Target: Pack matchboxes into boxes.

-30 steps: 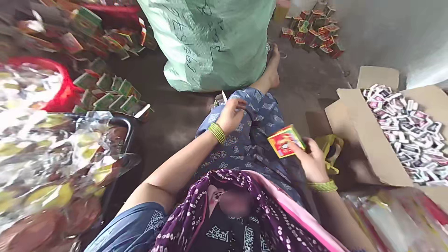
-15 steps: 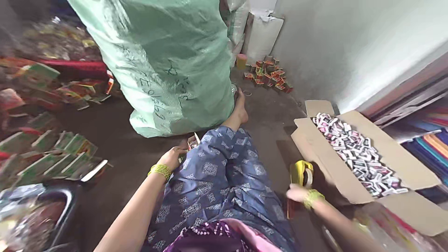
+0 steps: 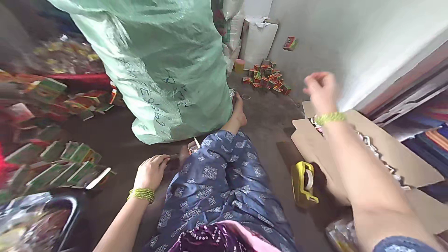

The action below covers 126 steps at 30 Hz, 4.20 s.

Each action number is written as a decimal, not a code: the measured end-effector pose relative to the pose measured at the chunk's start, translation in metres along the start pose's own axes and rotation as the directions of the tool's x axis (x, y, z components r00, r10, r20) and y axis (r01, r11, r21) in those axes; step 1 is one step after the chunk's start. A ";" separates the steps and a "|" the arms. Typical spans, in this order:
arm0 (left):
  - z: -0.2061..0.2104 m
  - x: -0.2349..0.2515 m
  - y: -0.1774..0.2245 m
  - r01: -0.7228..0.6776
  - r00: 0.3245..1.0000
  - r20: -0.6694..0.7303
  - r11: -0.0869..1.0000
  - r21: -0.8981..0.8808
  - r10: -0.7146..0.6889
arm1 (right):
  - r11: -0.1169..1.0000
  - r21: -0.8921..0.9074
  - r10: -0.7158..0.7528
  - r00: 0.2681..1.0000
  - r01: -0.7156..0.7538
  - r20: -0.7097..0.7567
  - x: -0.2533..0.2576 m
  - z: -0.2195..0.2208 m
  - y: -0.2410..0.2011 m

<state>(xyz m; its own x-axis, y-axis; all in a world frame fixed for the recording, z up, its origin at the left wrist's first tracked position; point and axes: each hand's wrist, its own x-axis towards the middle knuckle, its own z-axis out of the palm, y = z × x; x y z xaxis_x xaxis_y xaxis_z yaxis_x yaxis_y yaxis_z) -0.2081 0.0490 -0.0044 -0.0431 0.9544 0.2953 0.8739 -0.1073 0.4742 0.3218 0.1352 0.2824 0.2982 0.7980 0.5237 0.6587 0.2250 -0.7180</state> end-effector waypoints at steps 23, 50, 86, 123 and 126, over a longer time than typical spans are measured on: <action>0.020 -0.045 0.211 0.134 0.827 0.211 0.183 -0.974 0.520 | 0.880 0.459 -0.157 0.833 -0.127 0.531 -0.310 0.065 0.045; 0.095 -0.067 0.193 0.113 0.810 0.433 0.620 -0.776 0.394 | 0.335 -0.691 0.632 0.697 -0.640 -0.340 -0.140 -0.162 0.284; 0.101 -0.064 0.205 0.221 0.813 0.494 0.621 -0.752 0.308 | 0.434 -0.660 0.672 0.708 -0.613 -0.216 -0.117 -0.193 0.335; 0.097 -0.064 0.199 0.206 0.786 0.489 0.585 -0.784 0.378 | 0.815 -0.579 0.182 0.939 0.022 0.291 -0.263 0.055 0.245; 0.098 -0.064 0.198 0.214 0.788 0.475 0.548 -0.808 0.391 | 0.811 -0.584 0.244 0.923 -0.026 0.297 -0.275 0.072 0.276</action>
<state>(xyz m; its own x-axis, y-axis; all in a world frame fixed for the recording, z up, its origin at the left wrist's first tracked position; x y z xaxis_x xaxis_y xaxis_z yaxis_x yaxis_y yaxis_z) 0.0148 -0.0061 -0.0111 0.5380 0.8426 0.0248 0.0786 -0.0794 0.9937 0.3721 0.0178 -0.0930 0.2306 0.9577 0.1723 0.9301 -0.1650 -0.3281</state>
